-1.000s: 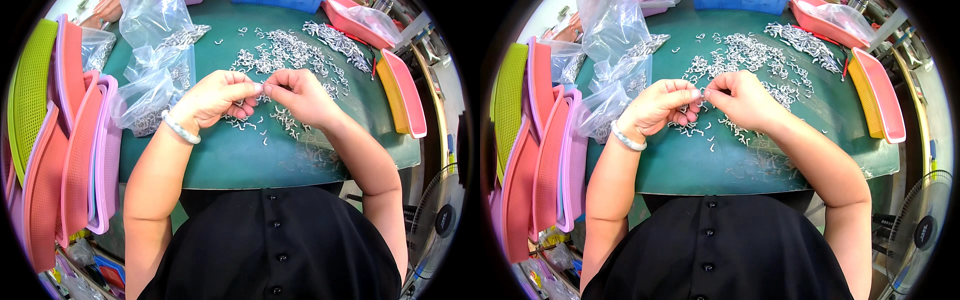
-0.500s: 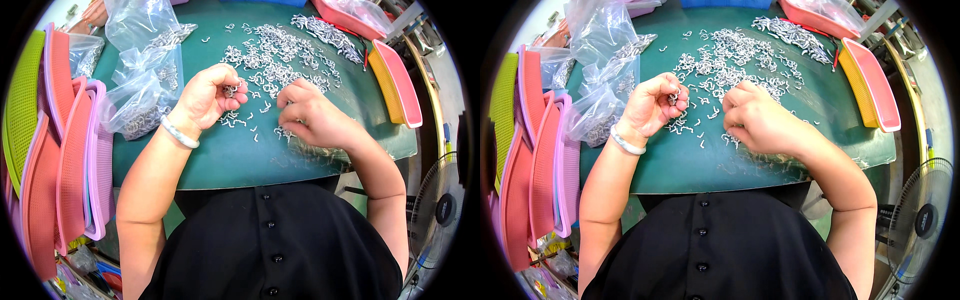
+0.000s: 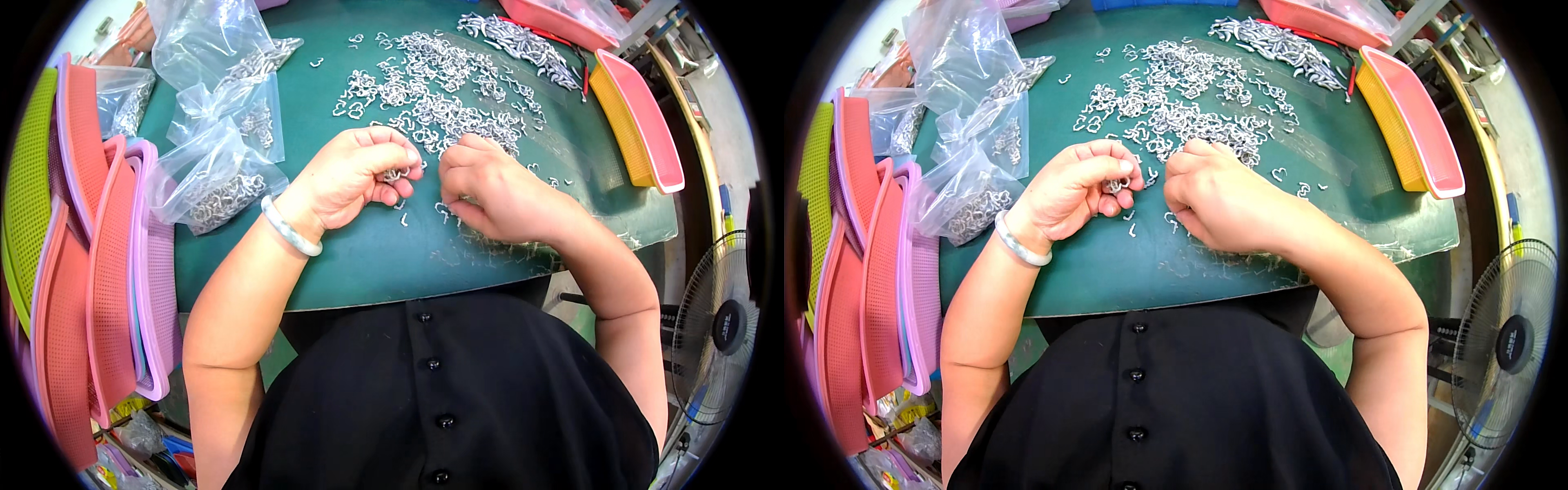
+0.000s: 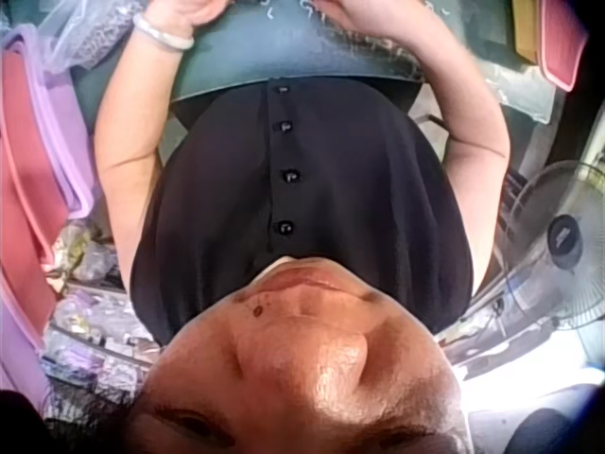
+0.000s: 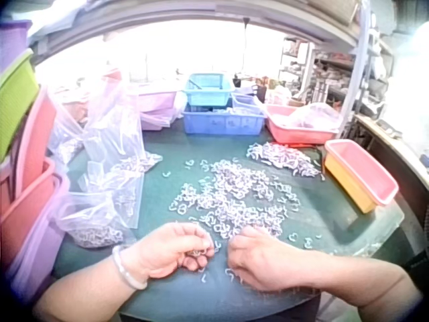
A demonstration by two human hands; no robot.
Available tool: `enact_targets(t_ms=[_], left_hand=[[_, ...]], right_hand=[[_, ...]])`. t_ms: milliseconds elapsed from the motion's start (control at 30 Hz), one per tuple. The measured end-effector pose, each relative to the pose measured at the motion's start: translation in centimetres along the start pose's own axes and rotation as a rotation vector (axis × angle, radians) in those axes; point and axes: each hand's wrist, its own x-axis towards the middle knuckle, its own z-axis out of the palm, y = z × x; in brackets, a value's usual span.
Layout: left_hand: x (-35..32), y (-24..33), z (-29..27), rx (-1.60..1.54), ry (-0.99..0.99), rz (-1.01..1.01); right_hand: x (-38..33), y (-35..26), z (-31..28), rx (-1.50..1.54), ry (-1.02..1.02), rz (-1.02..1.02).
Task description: The person sits at a green workbench and repeatedly picks up small metal hooks and screws, joining them together by hand. They place the assembled hardware into a clear plastic bag and continue the process with more pieces from the pile on the table.
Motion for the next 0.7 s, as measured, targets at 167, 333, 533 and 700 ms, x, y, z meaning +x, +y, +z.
enact_targets(t_ms=[167, 333, 533, 700], left_hand=[[-0.2, -0.2, 0.5, 0.077, 0.003, -0.024], [-0.2, -0.4, 1.0, 0.250, -0.027, 0.002], [-0.6, -0.6, 2.4, 0.494, -0.006, -0.008], [-0.5, -0.6, 1.9, 0.418, 0.003, 0.001]], right_hand=[[-0.2, 0.0, -0.1, -0.025, 0.089, -0.052], [0.0, 0.4, -0.1, 0.095, 0.100, -0.017], [0.3, 0.8, 0.1, 0.301, 0.221, 0.042], [-0.4, 1.4, -0.3, 0.029, 0.185, 0.082]])
